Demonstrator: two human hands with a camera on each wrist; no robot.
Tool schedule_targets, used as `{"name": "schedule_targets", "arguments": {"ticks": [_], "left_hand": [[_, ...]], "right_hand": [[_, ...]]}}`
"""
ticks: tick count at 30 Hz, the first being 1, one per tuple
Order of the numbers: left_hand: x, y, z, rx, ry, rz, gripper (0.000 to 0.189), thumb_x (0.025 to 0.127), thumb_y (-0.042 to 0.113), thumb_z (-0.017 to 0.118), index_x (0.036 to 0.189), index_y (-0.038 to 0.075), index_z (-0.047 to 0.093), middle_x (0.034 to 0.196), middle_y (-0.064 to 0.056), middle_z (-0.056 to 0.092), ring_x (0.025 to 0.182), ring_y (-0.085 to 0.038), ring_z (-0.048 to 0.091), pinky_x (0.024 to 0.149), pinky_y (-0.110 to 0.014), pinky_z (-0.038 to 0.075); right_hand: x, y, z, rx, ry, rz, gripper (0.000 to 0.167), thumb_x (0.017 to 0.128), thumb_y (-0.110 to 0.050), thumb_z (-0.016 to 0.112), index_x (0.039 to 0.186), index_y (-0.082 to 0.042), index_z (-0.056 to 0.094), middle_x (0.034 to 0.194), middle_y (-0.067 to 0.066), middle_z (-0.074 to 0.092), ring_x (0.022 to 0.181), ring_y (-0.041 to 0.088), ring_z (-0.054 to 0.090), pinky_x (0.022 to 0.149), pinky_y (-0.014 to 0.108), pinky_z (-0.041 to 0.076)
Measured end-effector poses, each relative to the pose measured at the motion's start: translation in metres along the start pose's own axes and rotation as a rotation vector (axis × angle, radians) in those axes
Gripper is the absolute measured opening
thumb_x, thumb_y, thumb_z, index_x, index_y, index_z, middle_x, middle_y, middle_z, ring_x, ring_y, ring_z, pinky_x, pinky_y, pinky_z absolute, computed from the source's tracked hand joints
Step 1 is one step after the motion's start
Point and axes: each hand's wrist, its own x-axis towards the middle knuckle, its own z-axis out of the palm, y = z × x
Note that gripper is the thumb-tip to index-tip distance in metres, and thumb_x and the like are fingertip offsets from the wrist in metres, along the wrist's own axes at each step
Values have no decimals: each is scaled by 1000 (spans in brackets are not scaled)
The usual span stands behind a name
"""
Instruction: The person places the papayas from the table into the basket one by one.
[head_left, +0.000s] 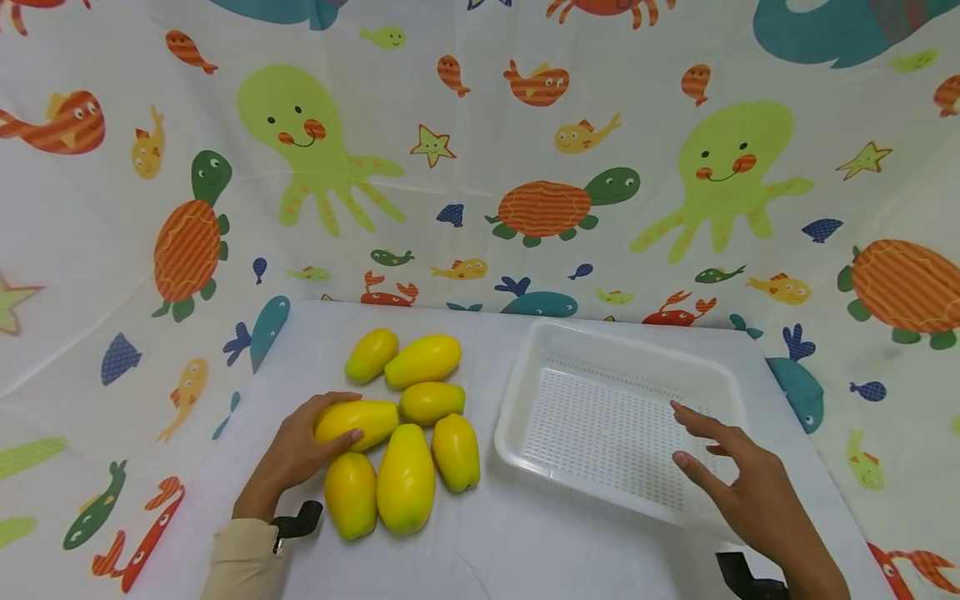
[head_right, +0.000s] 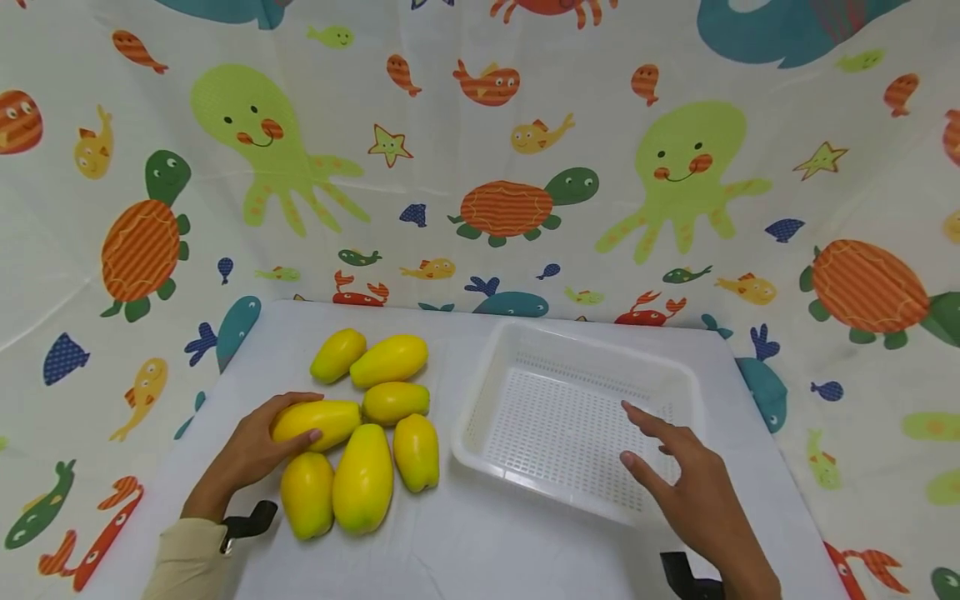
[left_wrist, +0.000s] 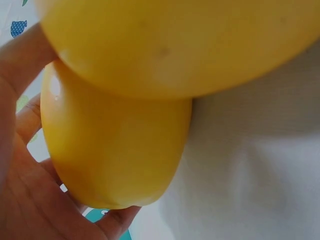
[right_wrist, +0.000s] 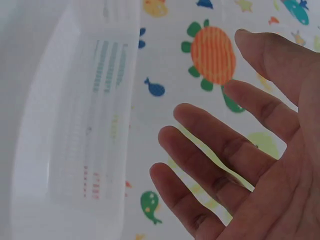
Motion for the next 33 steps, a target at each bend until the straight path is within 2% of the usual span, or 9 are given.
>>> {"name": "schedule_targets", "arguments": {"ticks": [2, 5, 7, 8, 9, 11, 14, 26, 33], "left_hand": [[0, 0, 0, -3, 2, 3, 72, 95, 62, 72, 153, 26, 52, 160, -18, 48, 143, -45, 46, 118, -75, 34], [-1, 0, -1, -6, 5, 7, 71, 95, 61, 72, 153, 25, 52, 160, -18, 49, 143, -45, 47, 118, -75, 35], [-1, 0, -1, -6, 7, 7, 71, 95, 61, 72, 153, 26, 52, 160, -18, 49, 143, -45, 46, 118, -75, 34], [-1, 0, -2, -8, 7, 7, 71, 95, 61, 72, 153, 26, 52, 160, -18, 48, 144, -46, 46, 118, -76, 34], [-1, -1, -2, -9, 7, 6, 70, 95, 61, 72, 153, 26, 52, 161, -18, 48, 144, -46, 45, 118, -76, 34], [-1, -2, -1, -12, 8, 8, 70, 95, 61, 72, 153, 26, 52, 161, -18, 48, 145, -46, 45, 118, -76, 33], [-2, -4, -1, -16, 13, 18, 70, 95, 60, 72, 153, 27, 52, 161, -17, 49, 145, -45, 45, 118, -76, 33], [-1, -2, -2, -16, 9, 25, 68, 95, 60, 72, 152, 27, 53, 160, -17, 50, 142, -44, 47, 118, -76, 35], [-1, -2, -2, -9, 1, 19, 69, 96, 60, 71, 153, 26, 52, 160, -17, 49, 143, -46, 47, 118, -76, 34]], "right_hand": [[1, 8, -6, -5, 13, 18, 71, 96, -38, 80, 159, -37, 48, 151, 14, 64, 127, 45, 64, 92, 68, 58], [3, 22, -13, -7, 30, 34, 73, 95, -39, 81, 159, -40, 47, 152, 13, 63, 127, 43, 63, 94, 33, 63], [5, 31, -17, -7, 32, 36, 74, 95, -38, 81, 160, -39, 47, 155, 11, 61, 127, 41, 62, 90, 9, 52], [6, 36, -19, -6, 25, 45, 75, 95, -39, 81, 161, -38, 45, 157, 12, 59, 127, 41, 61, 90, 9, 52], [7, 40, -20, -1, 16, 58, 76, 95, -39, 80, 162, -37, 44, 159, 13, 56, 127, 42, 60, 91, 10, 53], [8, 48, -22, 18, -12, 99, 78, 97, -41, 78, 165, -34, 40, 163, 18, 50, 130, 48, 57, 98, 34, 61], [9, 60, -24, 29, -56, 174, 83, 99, -45, 75, 168, -30, 33, 168, 25, 39, 133, 58, 51, 97, 71, 52], [17, 102, -25, 90, -151, 259, 91, 99, -46, 74, 171, -23, 23, 170, 33, 27, 135, 66, 46, 97, 74, 51], [19, 114, -23, 136, -284, 355, 97, 99, -56, 68, 172, -26, 12, 172, 36, 16, 137, 71, 41, 87, 70, 59]]}}
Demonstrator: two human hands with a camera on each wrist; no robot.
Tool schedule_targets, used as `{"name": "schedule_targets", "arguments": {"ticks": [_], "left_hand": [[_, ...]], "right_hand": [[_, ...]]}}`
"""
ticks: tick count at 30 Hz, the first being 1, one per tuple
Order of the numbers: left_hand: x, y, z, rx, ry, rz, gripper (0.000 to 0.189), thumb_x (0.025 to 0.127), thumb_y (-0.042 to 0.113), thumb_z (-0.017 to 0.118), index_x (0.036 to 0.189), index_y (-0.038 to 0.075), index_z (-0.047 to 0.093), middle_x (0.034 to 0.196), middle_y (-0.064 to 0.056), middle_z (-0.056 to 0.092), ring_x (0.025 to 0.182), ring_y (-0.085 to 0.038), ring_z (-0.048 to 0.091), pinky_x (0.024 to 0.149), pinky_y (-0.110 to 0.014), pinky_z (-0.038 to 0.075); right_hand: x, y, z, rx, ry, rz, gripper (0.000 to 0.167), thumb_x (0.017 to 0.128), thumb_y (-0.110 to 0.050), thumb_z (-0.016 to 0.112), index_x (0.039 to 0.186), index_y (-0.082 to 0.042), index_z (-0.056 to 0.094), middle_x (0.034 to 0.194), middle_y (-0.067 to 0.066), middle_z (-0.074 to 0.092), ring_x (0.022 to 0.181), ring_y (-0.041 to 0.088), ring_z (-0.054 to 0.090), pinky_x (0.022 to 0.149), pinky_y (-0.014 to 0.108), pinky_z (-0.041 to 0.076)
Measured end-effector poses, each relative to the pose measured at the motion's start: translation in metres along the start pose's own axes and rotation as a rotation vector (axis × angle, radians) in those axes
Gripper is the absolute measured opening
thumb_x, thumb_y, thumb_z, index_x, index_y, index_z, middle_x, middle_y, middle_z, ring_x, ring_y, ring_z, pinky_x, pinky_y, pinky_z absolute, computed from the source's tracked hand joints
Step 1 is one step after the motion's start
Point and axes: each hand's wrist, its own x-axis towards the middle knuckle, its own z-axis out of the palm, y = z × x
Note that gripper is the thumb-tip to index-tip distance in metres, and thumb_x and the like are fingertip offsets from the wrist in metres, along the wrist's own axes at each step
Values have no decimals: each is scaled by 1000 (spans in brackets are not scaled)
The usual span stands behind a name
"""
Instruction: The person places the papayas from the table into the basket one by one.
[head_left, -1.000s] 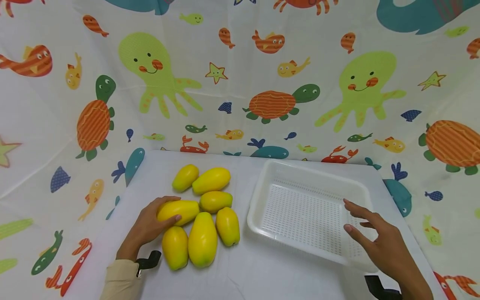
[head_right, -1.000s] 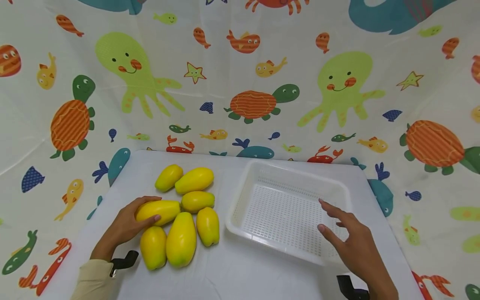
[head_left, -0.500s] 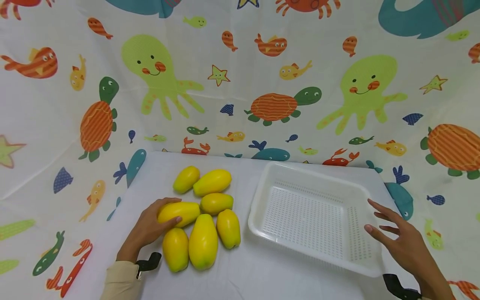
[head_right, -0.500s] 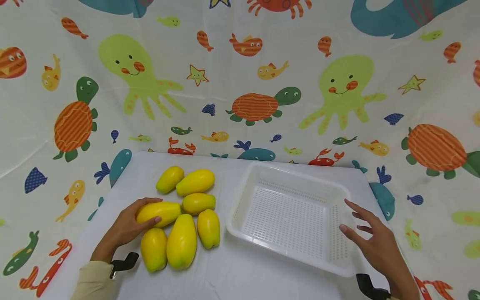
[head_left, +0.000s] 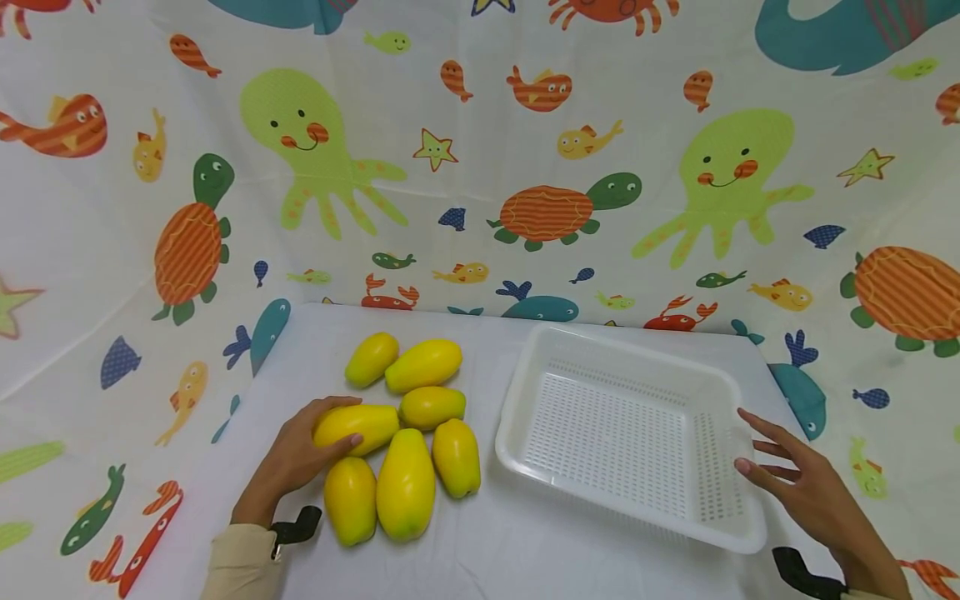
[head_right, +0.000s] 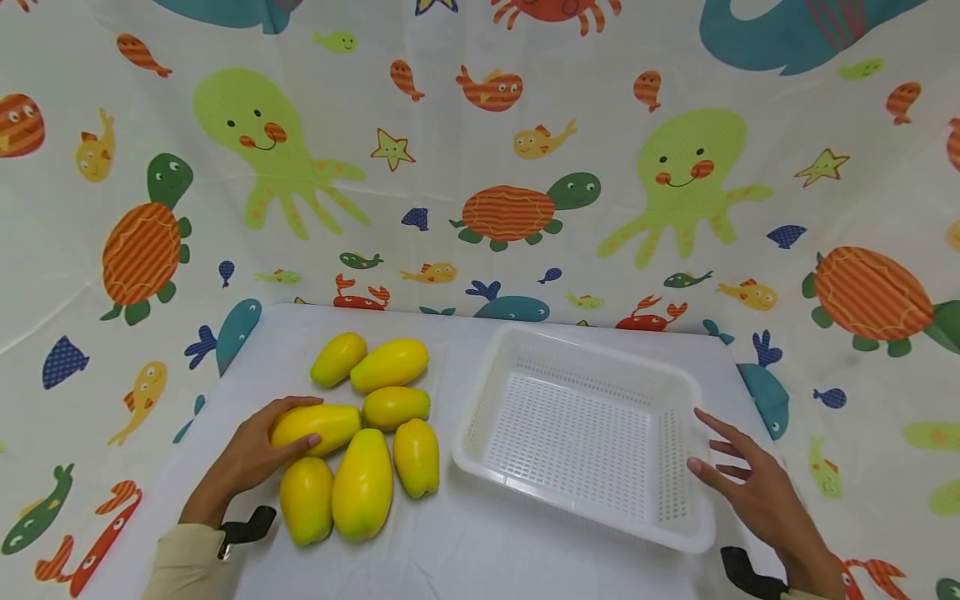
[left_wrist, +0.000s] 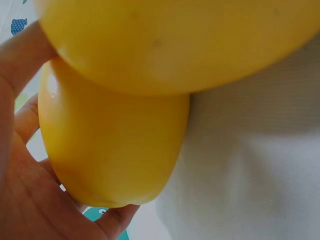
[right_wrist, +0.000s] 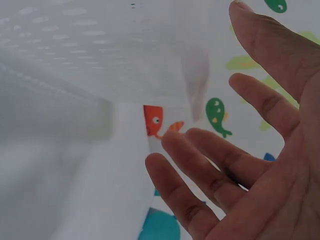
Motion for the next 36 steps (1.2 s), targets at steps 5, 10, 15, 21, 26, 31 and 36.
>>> {"name": "schedule_targets", "arguments": {"ticks": [5, 10, 15, 21, 26, 31, 36], "left_hand": [[0, -1, 0, 0, 6, 13, 68, 96, 59, 72, 153, 26, 52, 160, -17, 49, 144, -46, 46, 118, -77, 33], [-1, -1, 0, -4, 10, 18, 68, 96, 58, 72, 153, 26, 53, 159, -17, 50, 143, -45, 47, 118, -76, 34], [0, 0, 0, -2, 9, 13, 68, 96, 58, 72, 153, 26, 53, 160, -17, 50, 143, -46, 47, 118, -76, 34], [0, 1, 0, 5, 7, 2, 69, 96, 60, 72, 153, 27, 52, 161, -17, 49, 144, -46, 47, 118, -76, 34], [0, 1, 1, 2, 6, -3, 70, 95, 61, 72, 153, 27, 52, 160, -16, 50, 143, -45, 48, 118, -76, 35], [0, 0, 1, 1, 9, 2, 68, 96, 60, 72, 153, 28, 52, 158, -16, 51, 141, -43, 49, 117, -76, 36], [0, -1, 1, 1, 12, 14, 67, 96, 59, 72, 152, 28, 53, 157, -15, 53, 139, -42, 51, 116, -75, 37]], "right_hand": [[3, 7, 6, 18, -19, -18, 93, 101, -54, 68, 172, -25, 15, 170, 37, 22, 136, 70, 45, 87, 67, 61], [7, 12, 11, 72, -43, -30, 92, 102, -50, 68, 172, -25, 15, 164, 38, 34, 132, 64, 54, 86, 61, 64], [8, 15, 15, 128, -73, -18, 95, 103, -50, 67, 173, -28, 7, 166, 38, 31, 138, 64, 50, 87, 60, 64], [8, 17, 16, 163, -69, -31, 99, 103, -47, 68, 172, -32, -2, 167, 38, 27, 136, 66, 50, 86, 60, 64], [9, 16, 15, 166, -79, -32, 98, 104, -49, 66, 171, -36, -4, 168, 37, 27, 141, 64, 46, 89, 60, 63], [11, 14, 16, 206, -99, -62, 95, 105, -43, 67, 171, -37, -1, 168, 36, 27, 137, 62, 53, 85, 53, 66], [14, 14, 16, 224, -123, -77, 92, 105, -40, 66, 170, -40, 1, 168, 35, 27, 133, 60, 58, 83, 51, 67]]}}
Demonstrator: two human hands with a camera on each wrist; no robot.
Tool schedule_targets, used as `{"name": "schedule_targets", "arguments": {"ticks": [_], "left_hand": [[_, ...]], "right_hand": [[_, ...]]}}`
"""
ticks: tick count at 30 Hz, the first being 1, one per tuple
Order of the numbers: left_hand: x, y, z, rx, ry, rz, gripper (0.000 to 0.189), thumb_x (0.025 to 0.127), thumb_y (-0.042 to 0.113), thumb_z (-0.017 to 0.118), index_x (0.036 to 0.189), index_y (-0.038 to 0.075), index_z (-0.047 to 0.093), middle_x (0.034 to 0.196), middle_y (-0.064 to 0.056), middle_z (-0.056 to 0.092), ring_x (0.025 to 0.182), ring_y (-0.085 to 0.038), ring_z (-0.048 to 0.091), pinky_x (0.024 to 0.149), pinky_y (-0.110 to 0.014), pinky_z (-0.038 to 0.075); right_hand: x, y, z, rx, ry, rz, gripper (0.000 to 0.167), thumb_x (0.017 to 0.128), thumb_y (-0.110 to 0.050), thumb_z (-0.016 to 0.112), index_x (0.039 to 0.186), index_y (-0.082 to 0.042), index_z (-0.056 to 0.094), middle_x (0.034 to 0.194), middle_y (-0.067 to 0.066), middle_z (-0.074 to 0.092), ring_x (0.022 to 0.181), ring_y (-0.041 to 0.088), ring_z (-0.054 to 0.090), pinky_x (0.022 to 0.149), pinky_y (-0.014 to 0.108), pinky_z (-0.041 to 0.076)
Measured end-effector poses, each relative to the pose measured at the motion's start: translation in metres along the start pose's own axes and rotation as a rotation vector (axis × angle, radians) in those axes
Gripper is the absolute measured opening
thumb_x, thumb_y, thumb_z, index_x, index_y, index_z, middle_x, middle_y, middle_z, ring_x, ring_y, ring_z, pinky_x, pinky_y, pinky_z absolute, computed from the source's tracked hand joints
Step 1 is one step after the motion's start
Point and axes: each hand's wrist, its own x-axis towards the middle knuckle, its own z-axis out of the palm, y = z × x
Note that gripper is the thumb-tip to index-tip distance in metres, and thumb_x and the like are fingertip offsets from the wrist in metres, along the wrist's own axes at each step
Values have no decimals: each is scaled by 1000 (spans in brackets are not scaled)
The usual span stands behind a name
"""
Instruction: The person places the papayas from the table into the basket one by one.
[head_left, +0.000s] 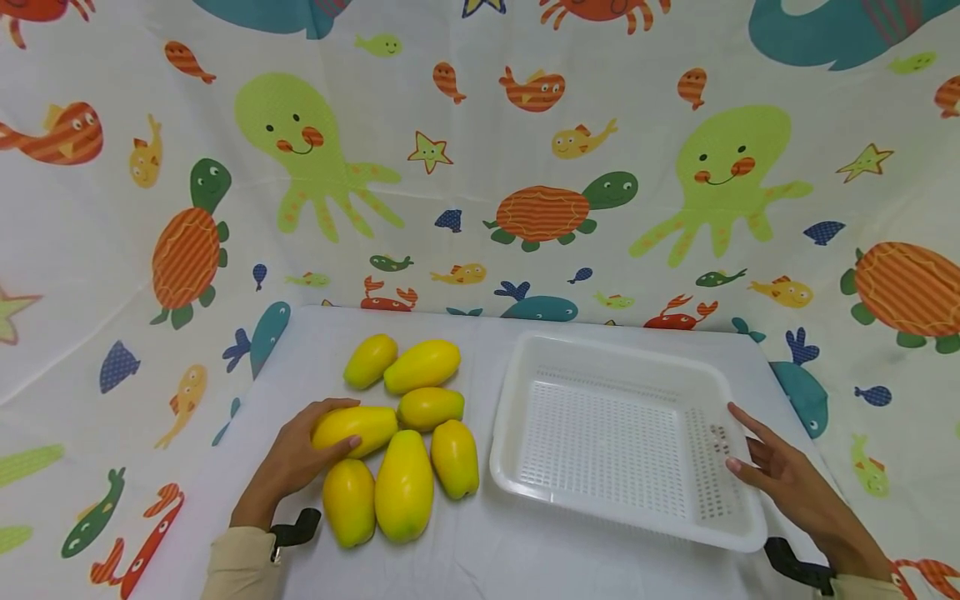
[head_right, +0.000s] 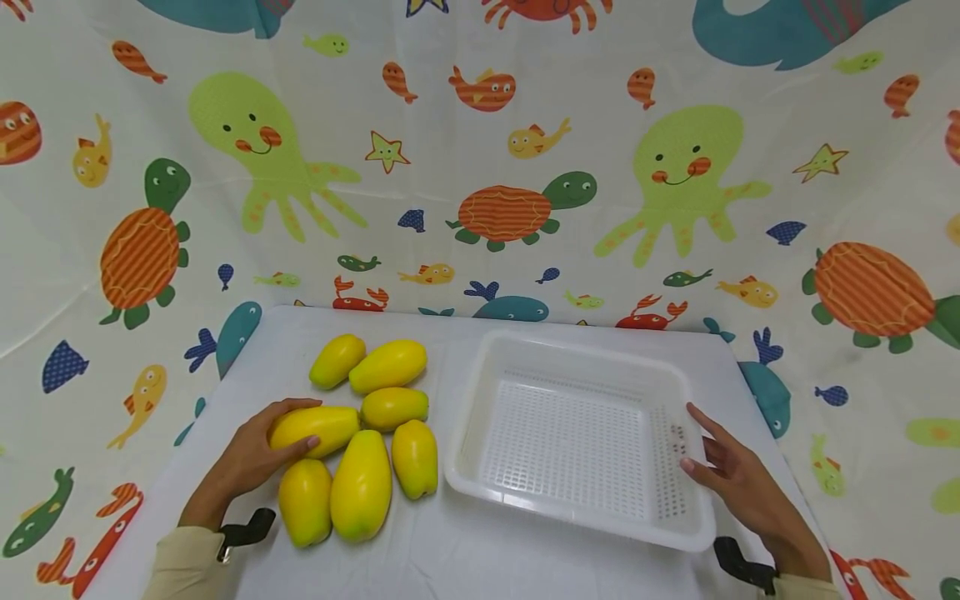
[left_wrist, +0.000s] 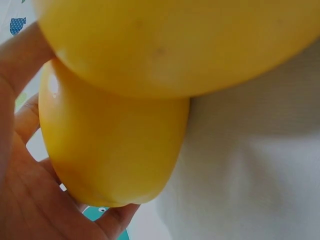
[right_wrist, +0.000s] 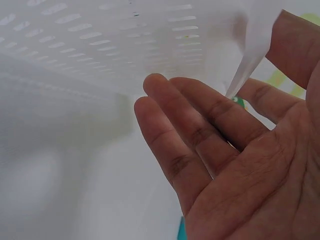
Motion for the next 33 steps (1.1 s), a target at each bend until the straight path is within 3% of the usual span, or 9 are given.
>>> {"name": "schedule_targets", "arguments": {"ticks": [12, 19, 25, 31, 33], "left_hand": [[-1, -2, 0, 19, -14, -29, 69, 98, 62, 67, 156, 27, 49, 162, -19, 47, 142, -46, 48, 117, -77, 34], [-1, -2, -3, 14, -59, -54, 77, 96, 63, 69, 160, 30, 44, 164, -18, 45, 143, -46, 46, 117, -79, 33], [1, -1, -6, 17, -67, -34, 81, 93, 61, 73, 161, 28, 43, 164, -19, 45, 144, -47, 46, 117, -79, 33], [2, -2, -6, -4, -62, -28, 79, 93, 59, 75, 160, 29, 45, 163, -19, 46, 143, -46, 46, 116, -78, 34], [2, -2, -5, -6, -59, -39, 79, 93, 59, 75, 159, 30, 45, 163, -18, 46, 143, -46, 46, 116, -78, 34]], "right_hand": [[13, -3, -1, 48, -64, -3, 92, 106, -37, 66, 171, -39, 2, 172, 31, 23, 141, 60, 49, 88, 54, 65], [18, -2, -1, 33, -76, -24, 91, 106, -36, 66, 171, -41, 2, 171, 30, 26, 140, 57, 52, 88, 49, 66], [20, -1, -3, 59, -124, -62, 85, 109, -32, 60, 170, -44, 2, 172, 30, 25, 143, 54, 52, 94, 57, 63], [22, 2, -8, 82, -172, -116, 80, 111, -27, 56, 170, -44, 4, 173, 28, 24, 130, 1, 63, 101, 66, 57], [23, 3, -9, 97, -180, -124, 79, 111, -25, 56, 170, -45, 6, 173, 26, 27, 125, -8, 61, 100, 66, 57]]}}
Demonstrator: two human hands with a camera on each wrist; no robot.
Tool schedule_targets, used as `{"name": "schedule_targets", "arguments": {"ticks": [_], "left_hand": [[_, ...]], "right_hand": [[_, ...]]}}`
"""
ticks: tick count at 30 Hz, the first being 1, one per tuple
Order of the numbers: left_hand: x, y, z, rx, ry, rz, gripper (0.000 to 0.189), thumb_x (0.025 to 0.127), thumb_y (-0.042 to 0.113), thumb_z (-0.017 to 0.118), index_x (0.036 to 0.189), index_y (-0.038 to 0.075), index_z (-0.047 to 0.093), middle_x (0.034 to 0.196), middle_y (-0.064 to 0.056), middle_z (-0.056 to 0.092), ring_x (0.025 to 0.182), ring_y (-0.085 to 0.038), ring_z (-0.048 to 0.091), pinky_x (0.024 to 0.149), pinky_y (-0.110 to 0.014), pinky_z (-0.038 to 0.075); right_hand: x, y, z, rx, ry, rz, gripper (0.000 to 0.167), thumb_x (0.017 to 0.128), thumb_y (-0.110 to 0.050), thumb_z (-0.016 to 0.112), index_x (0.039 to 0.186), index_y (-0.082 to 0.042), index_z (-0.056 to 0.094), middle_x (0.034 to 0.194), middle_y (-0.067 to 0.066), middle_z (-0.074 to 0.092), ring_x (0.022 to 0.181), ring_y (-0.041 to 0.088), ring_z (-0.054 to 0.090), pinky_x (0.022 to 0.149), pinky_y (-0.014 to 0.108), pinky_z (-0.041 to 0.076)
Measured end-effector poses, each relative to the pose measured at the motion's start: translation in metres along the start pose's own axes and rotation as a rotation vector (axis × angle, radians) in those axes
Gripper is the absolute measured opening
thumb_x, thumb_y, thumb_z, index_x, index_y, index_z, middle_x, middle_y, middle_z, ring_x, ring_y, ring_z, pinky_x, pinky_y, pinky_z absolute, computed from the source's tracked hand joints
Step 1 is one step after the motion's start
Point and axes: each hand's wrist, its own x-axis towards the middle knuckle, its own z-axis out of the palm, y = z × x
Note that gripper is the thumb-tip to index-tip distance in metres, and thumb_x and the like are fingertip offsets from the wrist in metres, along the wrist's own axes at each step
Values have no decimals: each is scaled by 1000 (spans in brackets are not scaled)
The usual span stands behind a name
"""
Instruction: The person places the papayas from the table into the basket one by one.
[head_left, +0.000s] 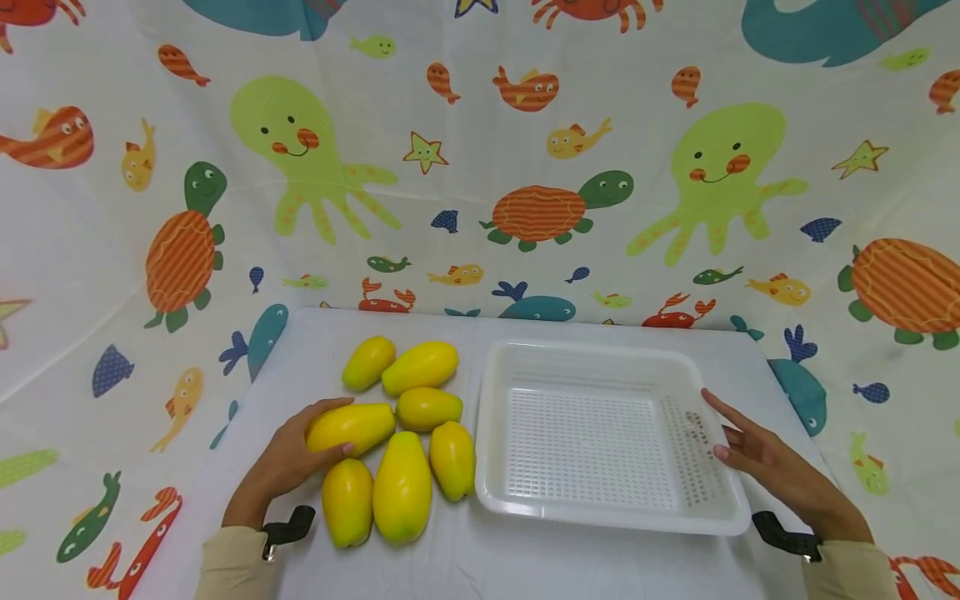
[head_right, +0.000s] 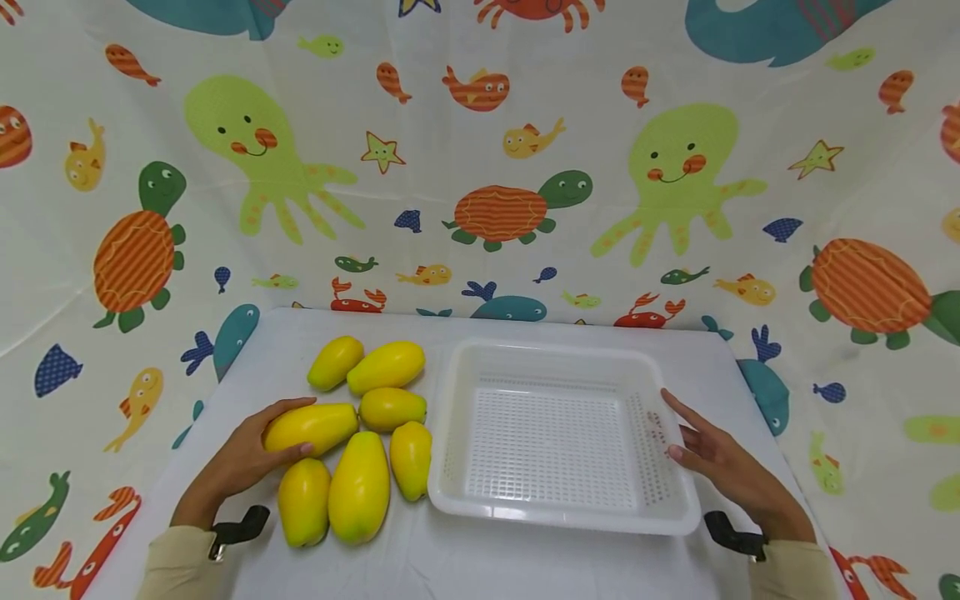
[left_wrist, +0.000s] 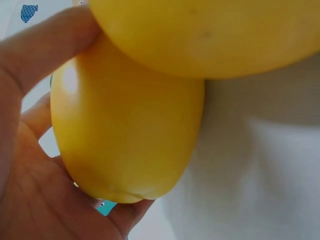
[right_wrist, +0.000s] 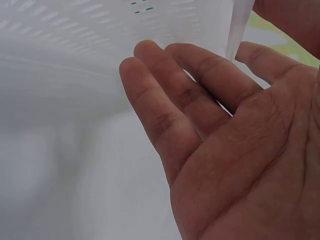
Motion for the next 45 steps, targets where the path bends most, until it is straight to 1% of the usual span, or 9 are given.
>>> {"name": "schedule_targets", "arguments": {"ticks": [4, 10, 16, 21, 24, 29, 34, 41, 45], "left_hand": [[0, 0, 0, 1, 8, -14, 79, 92, 61, 75, 159, 30, 45, 163, -18, 46, 142, -45, 47, 116, -78, 35], [-2, 4, -4, -7, 29, -1, 80, 92, 60, 76, 159, 28, 45, 163, -19, 46, 141, -44, 47, 116, -78, 34], [-4, 14, -12, -14, 56, 49, 79, 93, 55, 78, 160, 27, 45, 162, -18, 47, 139, -43, 47, 116, -76, 34], [-5, 26, -18, -14, 79, 104, 76, 94, 50, 79, 159, 27, 47, 160, -16, 49, 135, -39, 51, 114, -73, 40], [-3, 35, -21, -6, 99, 145, 73, 94, 48, 79, 158, 28, 49, 158, -14, 52, 130, -35, 53, 111, -68, 45], [5, 51, -24, 18, 113, 196, 70, 95, 47, 79, 156, 31, 50, 156, -12, 54, 126, -32, 56, 108, -60, 48], [17, 68, -23, 14, 104, 226, 69, 94, 48, 79, 155, 32, 51, 155, -10, 56, 123, -30, 58, 105, -54, 51], [35, 94, -17, -26, 80, 294, 72, 91, 46, 84, 154, 30, 53, 162, -5, 52, 139, -33, 54, 117, -62, 45], [43, 110, -13, -29, 63, 325, 72, 90, 46, 84, 154, 31, 54, 158, -4, 55, 130, -30, 58, 114, -59, 48]], "right_hand": [[2, 0, -1, 9, -7, -15, 79, 111, -23, 56, 170, -44, 9, 172, 16, 34, 125, -7, 63, 98, 62, 60], [5, -4, -2, 18, -16, -40, 80, 111, -21, 57, 171, -41, 9, 172, 21, 32, 125, -7, 63, 99, 63, 59], [6, -3, -3, 26, -8, -4, 80, 110, -23, 59, 170, -44, 11, 169, 7, 41, 127, 1, 67, 98, 61, 60], [8, -2, -4, 39, -20, -15, 80, 110, -22, 58, 171, -43, 10, 171, 20, 35, 126, -3, 66, 98, 57, 61], [9, -1, -3, 50, -23, -27, 80, 110, -21, 58, 171, -42, 10, 171, 20, 35, 125, -4, 65, 98, 54, 62], [10, -1, -2, 50, -24, -42, 80, 110, -20, 58, 171, -41, 10, 172, 17, 35, 125, -6, 64, 96, 50, 63], [11, -2, -2, 38, -15, -39, 81, 110, -21, 59, 171, -41, 10, 172, 24, 31, 125, -6, 64, 96, 48, 64], [11, -2, 0, 47, -8, -36, 82, 109, -21, 61, 171, -42, 11, 171, 19, 36, 125, -6, 64, 96, 48, 64], [13, -1, 2, 48, 1, -34, 82, 109, -22, 62, 170, -42, 11, 171, 29, 29, 126, -4, 64, 96, 50, 63]]}}
